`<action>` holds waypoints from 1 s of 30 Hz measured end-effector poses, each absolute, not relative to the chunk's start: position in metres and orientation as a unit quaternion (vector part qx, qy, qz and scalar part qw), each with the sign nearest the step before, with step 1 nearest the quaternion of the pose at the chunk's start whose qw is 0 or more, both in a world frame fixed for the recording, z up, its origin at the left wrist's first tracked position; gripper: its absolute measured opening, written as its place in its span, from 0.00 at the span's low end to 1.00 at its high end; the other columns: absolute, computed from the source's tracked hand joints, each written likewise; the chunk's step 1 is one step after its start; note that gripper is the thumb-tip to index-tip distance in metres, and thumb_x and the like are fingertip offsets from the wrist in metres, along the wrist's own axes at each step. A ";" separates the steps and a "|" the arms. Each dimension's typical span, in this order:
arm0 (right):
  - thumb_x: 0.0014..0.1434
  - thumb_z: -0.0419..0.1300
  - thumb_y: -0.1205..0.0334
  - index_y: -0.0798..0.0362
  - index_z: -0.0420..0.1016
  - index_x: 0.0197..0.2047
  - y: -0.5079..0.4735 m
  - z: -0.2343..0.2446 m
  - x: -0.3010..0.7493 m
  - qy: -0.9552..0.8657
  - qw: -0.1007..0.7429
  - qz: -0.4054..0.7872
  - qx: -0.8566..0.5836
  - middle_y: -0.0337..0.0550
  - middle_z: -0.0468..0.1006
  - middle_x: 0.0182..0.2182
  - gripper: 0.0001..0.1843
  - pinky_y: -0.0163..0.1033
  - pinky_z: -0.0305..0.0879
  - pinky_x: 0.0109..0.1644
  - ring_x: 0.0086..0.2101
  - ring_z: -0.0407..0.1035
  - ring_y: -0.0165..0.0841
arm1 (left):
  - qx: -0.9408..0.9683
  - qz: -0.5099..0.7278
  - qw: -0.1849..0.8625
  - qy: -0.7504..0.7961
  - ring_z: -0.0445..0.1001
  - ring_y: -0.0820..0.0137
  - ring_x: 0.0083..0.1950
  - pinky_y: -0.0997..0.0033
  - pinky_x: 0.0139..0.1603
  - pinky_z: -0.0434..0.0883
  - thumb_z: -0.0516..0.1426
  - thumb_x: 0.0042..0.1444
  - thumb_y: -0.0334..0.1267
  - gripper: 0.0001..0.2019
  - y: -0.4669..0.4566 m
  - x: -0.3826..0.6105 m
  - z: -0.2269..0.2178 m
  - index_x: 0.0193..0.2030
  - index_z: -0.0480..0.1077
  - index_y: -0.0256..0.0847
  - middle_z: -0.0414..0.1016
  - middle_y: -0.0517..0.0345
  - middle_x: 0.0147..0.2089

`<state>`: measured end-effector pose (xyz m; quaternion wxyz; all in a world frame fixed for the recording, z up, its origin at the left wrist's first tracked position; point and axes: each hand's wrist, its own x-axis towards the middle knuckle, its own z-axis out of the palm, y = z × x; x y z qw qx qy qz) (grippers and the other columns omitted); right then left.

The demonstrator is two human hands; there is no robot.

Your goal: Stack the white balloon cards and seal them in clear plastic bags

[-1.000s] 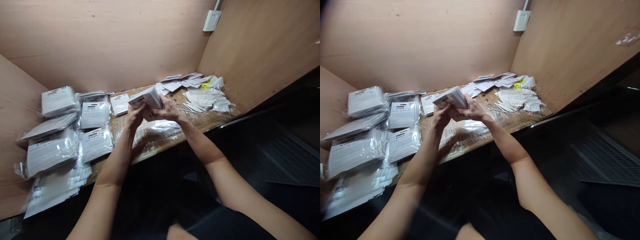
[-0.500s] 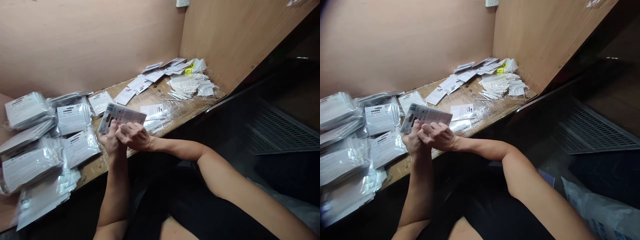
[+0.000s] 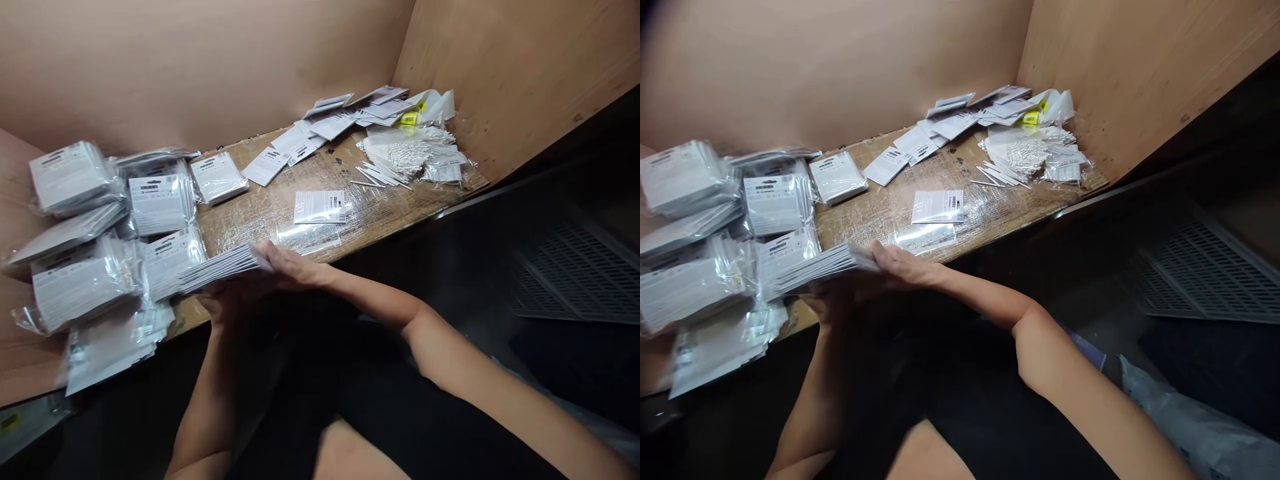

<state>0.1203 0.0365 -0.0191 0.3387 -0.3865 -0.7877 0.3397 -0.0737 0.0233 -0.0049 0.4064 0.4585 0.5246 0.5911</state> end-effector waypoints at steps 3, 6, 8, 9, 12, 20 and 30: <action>0.66 0.69 0.45 0.43 0.62 0.70 -0.008 -0.016 0.130 -0.741 0.397 0.362 -0.403 0.48 0.81 0.52 0.35 0.50 0.76 0.53 0.47 0.79 0.46 | 0.455 0.592 0.408 0.526 0.72 0.66 0.32 0.63 0.37 0.79 0.72 0.46 0.51 0.20 0.009 -0.077 -0.017 0.31 0.66 0.47 0.70 0.62 0.30; 0.65 0.70 0.43 0.46 0.72 0.64 -0.047 -0.022 0.167 -0.608 0.495 0.391 -0.481 0.48 0.84 0.49 0.29 0.51 0.79 0.56 0.47 0.81 0.46 | 0.607 0.429 0.480 0.466 0.83 0.48 0.51 0.48 0.54 0.83 0.73 0.50 0.63 0.25 0.011 -0.059 -0.012 0.44 0.79 0.47 0.83 0.48 0.44; 0.61 0.74 0.39 0.46 0.76 0.57 -0.064 -0.029 0.202 -0.476 0.577 0.403 -0.528 0.47 0.86 0.47 0.29 0.51 0.80 0.58 0.47 0.82 0.46 | 0.740 0.309 0.442 0.402 0.72 0.37 0.74 0.39 0.73 0.73 0.72 0.50 0.68 0.41 0.024 -0.042 -0.007 0.64 0.78 0.44 0.80 0.39 0.65; 0.59 0.76 0.38 0.46 0.77 0.54 -0.071 -0.032 0.220 -0.407 0.614 0.411 -0.538 0.47 0.87 0.46 0.30 0.50 0.81 0.58 0.47 0.83 0.45 | 0.801 0.253 0.388 0.379 0.62 0.35 0.81 0.36 0.80 0.64 0.72 0.49 0.69 0.49 0.031 -0.034 -0.007 0.72 0.73 0.42 0.73 0.36 0.75; 0.54 0.79 0.37 0.46 0.78 0.51 -0.091 -0.035 0.264 -0.252 0.668 0.461 -0.527 0.45 0.88 0.44 0.31 0.53 0.83 0.57 0.44 0.85 0.45 | 0.898 0.154 0.227 0.345 0.53 0.38 0.86 0.34 0.85 0.49 0.66 0.65 0.59 0.43 0.040 -0.024 -0.018 0.80 0.65 0.39 0.59 0.36 0.85; 0.54 0.81 0.39 0.47 0.79 0.53 -0.123 -0.053 0.261 -0.193 0.572 0.624 -0.495 0.49 0.89 0.52 0.32 0.59 0.83 0.61 0.55 0.84 0.52 | 0.840 0.315 0.197 0.394 0.82 0.48 0.61 0.40 0.65 0.72 0.63 0.69 0.37 0.12 -0.032 -0.049 -0.072 0.55 0.85 0.53 0.87 0.50 0.61; 0.56 0.78 0.34 0.48 0.78 0.57 -0.102 -0.059 0.256 -0.291 0.516 0.639 -0.491 0.54 0.86 0.59 0.36 0.59 0.81 0.64 0.63 0.79 0.55 | 0.166 0.421 0.750 0.484 0.80 0.51 0.68 0.71 0.40 0.78 0.72 0.54 0.41 0.18 -0.090 -0.016 -0.045 0.51 0.81 0.41 0.83 0.41 0.62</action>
